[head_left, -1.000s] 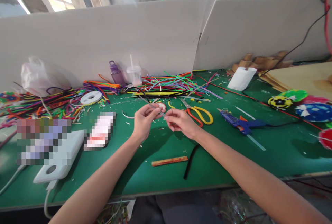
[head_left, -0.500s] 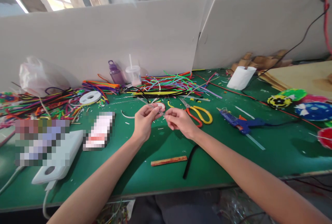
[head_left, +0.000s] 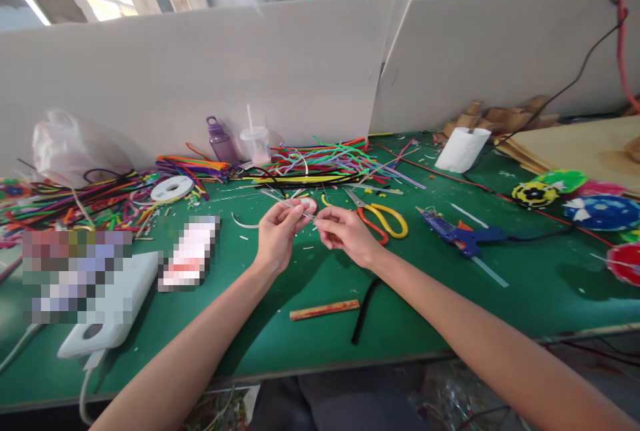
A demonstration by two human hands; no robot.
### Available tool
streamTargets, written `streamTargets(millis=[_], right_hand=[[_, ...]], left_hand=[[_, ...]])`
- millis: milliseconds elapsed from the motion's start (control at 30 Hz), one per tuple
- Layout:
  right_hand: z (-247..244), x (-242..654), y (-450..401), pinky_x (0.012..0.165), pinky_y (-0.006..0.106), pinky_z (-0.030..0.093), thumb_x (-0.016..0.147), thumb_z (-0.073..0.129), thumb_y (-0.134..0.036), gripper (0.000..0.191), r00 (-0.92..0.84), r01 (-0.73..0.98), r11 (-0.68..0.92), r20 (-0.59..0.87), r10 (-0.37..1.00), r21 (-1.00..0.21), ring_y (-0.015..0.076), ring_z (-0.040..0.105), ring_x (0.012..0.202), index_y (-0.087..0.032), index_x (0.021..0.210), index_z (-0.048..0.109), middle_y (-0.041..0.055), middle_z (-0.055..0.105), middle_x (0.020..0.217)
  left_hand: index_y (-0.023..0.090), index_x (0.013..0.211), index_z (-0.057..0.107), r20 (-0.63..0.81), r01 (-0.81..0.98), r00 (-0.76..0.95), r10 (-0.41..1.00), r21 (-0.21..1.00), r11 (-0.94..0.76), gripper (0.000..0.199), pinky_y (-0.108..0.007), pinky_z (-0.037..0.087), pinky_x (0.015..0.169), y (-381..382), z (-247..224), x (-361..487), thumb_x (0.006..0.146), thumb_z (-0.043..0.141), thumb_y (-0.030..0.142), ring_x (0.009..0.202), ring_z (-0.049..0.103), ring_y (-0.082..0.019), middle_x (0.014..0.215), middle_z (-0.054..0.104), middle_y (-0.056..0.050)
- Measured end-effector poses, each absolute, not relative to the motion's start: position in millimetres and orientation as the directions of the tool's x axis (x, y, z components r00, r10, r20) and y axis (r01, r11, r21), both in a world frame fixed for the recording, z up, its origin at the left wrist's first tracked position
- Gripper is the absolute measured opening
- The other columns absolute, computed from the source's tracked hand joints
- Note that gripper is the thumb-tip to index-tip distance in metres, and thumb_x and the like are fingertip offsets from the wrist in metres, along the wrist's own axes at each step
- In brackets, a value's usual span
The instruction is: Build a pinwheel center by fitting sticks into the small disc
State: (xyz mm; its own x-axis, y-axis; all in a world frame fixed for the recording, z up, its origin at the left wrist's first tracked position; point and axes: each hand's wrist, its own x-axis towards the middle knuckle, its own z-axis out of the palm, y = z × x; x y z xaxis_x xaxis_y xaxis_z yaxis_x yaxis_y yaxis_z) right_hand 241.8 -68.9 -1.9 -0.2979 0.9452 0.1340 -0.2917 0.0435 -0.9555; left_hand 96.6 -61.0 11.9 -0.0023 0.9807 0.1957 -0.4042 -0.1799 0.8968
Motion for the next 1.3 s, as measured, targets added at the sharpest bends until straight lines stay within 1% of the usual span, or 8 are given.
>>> streamTargets(millis=[200, 400, 533, 667, 867, 1067, 1200, 1300], right_hand=[[0.6, 242.6, -69.9, 0.039, 0.02, 0.023, 0.072, 0.063, -0.028, 0.014, -0.317, -0.335, 0.001, 0.113, 0.942, -0.942, 0.0065, 0.046, 0.042, -0.018, 0.074, 0.053, -0.0058, 0.051, 0.055], [3.6, 243.1, -70.6, 0.038, 0.02, 0.022, 0.071, 0.058, -0.023, 0.008, -0.3, -0.323, -0.023, 0.08, 0.95, -0.946, 0.0065, 0.045, 0.041, -0.018, 0.071, 0.051, -0.0058, 0.05, 0.053], [2.5, 244.7, -68.7, 0.036, 0.019, 0.017, 0.069, 0.055, -0.021, 0.007, -0.261, -0.31, -0.034, 0.05, 0.964, -0.95, 0.0063, 0.044, 0.04, -0.018, 0.069, 0.049, -0.0056, 0.05, 0.052], [-0.5, 247.6, -64.9, 0.035, 0.019, 0.016, 0.067, 0.054, -0.02, 0.008, -0.205, -0.326, -0.058, 0.011, 0.979, -0.944, 0.0061, 0.043, 0.038, -0.019, 0.067, 0.047, -0.0059, 0.048, 0.05], [0.8, 249.4, -64.0, 0.036, 0.019, 0.021, 0.068, 0.057, -0.023, 0.012, -0.216, -0.404, -0.114, -0.027, 0.976, -0.907, 0.0074, 0.048, 0.04, -0.019, 0.071, 0.047, -0.0052, 0.054, 0.053], [0.8, 244.9, -65.6, 0.038, 0.018, 0.028, 0.066, 0.071, -0.024, 0.03, -0.281, -0.397, -0.024, 0.096, 0.955, -0.917, 0.0115, 0.062, 0.054, -0.017, 0.093, 0.058, 0.0027, 0.069, 0.076], [0.9, 245.0, -65.3, 0.043, 0.019, 0.035, 0.069, 0.072, -0.027, 0.018, -0.204, -0.428, 0.081, 0.183, 0.962, -0.9, 0.0151, 0.068, 0.067, -0.015, 0.08, 0.065, 0.0057, 0.071, 0.08], [3.9, 249.7, -63.9, 0.044, 0.018, 0.036, 0.068, 0.073, -0.027, 0.015, -0.154, -0.446, 0.099, 0.186, 0.97, -0.89, 0.0174, 0.07, 0.072, -0.016, 0.076, 0.067, 0.0059, 0.072, 0.079]], left_hand=[[0.015, 0.072, 0.065, 0.259, -0.357, -0.036, 0.965, 0.899, -0.255, 0.021, -0.029, 0.057, 0.076, -64.3, 13.3, 99.2, 0.064, 0.078, 0.028, 0.086, 0.069, -0.019, 0.087, 0.071, -0.005], [0.014, 0.07, 0.065, 0.315, -0.356, -0.044, 0.948, 0.882, -0.309, 0.017, -0.027, 0.057, 0.073, -64.4, 12.0, 100.8, 0.066, 0.077, 0.026, 0.082, 0.069, -0.017, 0.086, 0.07, -0.005], [0.014, 0.076, 0.066, 0.323, -0.356, -0.09, 0.942, 0.873, -0.333, 0.018, -0.026, 0.056, 0.072, -57.9, 15.2, 93.6, 0.067, 0.077, 0.025, 0.081, 0.069, -0.018, 0.079, 0.071, -0.005], [0.014, 0.08, 0.067, 0.334, -0.381, -0.17, 0.927, 0.845, -0.375, 0.02, -0.024, 0.056, 0.072, -48.1, 21.7, 81.4, 0.066, 0.078, 0.023, 0.081, 0.07, -0.017, 0.081, 0.072, -0.005], [0.015, 0.075, 0.066, 0.285, -0.433, -0.275, 0.918, 0.816, -0.383, 0.021, -0.023, 0.055, 0.076, -41.0, 22.7, 74.0, 0.062, 0.08, 0.023, 0.084, 0.069, -0.016, 0.083, 0.072, -0.004], [0.014, 0.072, 0.067, 0.222, -0.499, -0.232, 0.947, 0.808, -0.312, 0.018, -0.021, 0.055, 0.075, -43.2, 14.8, 79.6, 0.062, 0.08, 0.019, 0.085, 0.069, -0.016, 0.084, 0.071, -0.004], [0.013, 0.078, 0.068, 0.161, -0.504, -0.186, 0.969, 0.831, -0.235, 0.019, -0.022, 0.055, 0.077, -45.9, 10.0, 85.9, 0.063, 0.079, 0.019, 0.085, 0.069, -0.016, 0.085, 0.071, -0.006], [0.013, 0.078, 0.067, 0.163, -0.496, -0.191, 0.968, 0.835, -0.238, 0.02, -0.023, 0.054, 0.079, -44.2, 9.8, 83.8, 0.063, 0.079, 0.019, 0.086, 0.069, -0.016, 0.085, 0.071, -0.006]])
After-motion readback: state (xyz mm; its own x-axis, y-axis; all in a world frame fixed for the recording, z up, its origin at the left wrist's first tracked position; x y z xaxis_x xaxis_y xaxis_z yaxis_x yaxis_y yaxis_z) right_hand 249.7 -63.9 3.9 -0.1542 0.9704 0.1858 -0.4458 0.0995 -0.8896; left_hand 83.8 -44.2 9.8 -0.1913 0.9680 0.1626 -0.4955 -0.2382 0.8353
